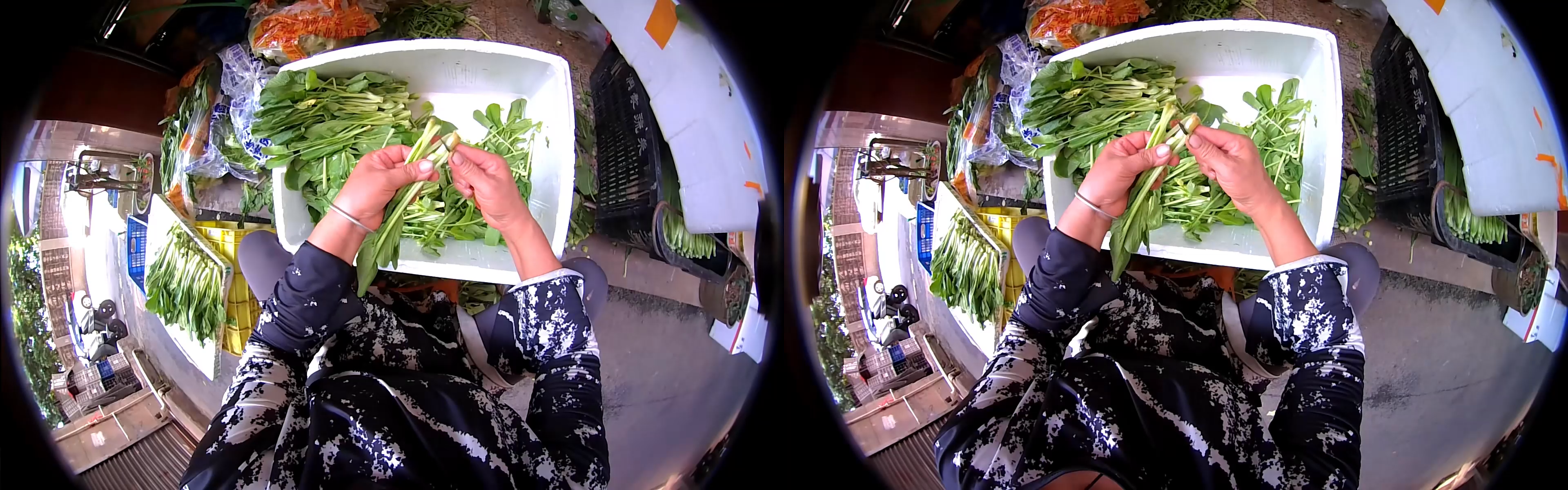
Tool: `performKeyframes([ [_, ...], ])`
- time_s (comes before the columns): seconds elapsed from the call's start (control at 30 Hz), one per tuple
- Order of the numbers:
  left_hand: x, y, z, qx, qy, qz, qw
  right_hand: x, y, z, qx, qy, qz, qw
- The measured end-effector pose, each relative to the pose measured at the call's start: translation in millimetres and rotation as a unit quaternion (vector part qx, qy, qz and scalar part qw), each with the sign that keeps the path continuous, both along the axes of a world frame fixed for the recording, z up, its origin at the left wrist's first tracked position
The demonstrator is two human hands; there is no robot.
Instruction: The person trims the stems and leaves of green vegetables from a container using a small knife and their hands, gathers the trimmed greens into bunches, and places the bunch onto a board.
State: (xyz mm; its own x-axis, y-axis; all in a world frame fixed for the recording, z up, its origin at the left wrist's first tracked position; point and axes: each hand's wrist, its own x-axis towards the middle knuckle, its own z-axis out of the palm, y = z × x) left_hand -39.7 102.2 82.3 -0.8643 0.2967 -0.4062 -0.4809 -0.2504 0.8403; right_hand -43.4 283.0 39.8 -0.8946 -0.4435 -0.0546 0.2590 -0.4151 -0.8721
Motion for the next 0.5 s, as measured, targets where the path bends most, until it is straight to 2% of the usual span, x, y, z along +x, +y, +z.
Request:
performKeyframes([
  [0.1,-2,-2,0,0.02,-0.032,-0.025,0.999,-1,2,-2,-0.013,-0.004,0.002,1.0],
  [0.17,-3,-3,-2,0.013,-0.024,-0.04,0.999,-2,3,1,-0.086,-0.12,0.02,0.989],
  [0.2,-3,-2,-1,0.013,-0.024,-0.04,0.999,-3,4,0,-0.086,-0.12,0.02,0.989],
  [0.3,-1,0,0,-0.027,-0.001,-0.022,0.999,-12,8,-4,-0.015,-0.194,-0.103,0.975],
  [0.4,-2,-1,-8,-0.067,0.042,-0.001,0.997,-12,4,-5,-0.011,-0.228,-0.109,0.967],
  [0.47,-3,-2,-10,-0.112,0.063,-0.009,0.992,-6,1,0,-0.042,-0.209,-0.082,0.974],
  [0.5,-3,-3,-13,-0.112,0.062,-0.006,0.992,-3,0,3,-0.045,-0.149,-0.043,0.987],
])
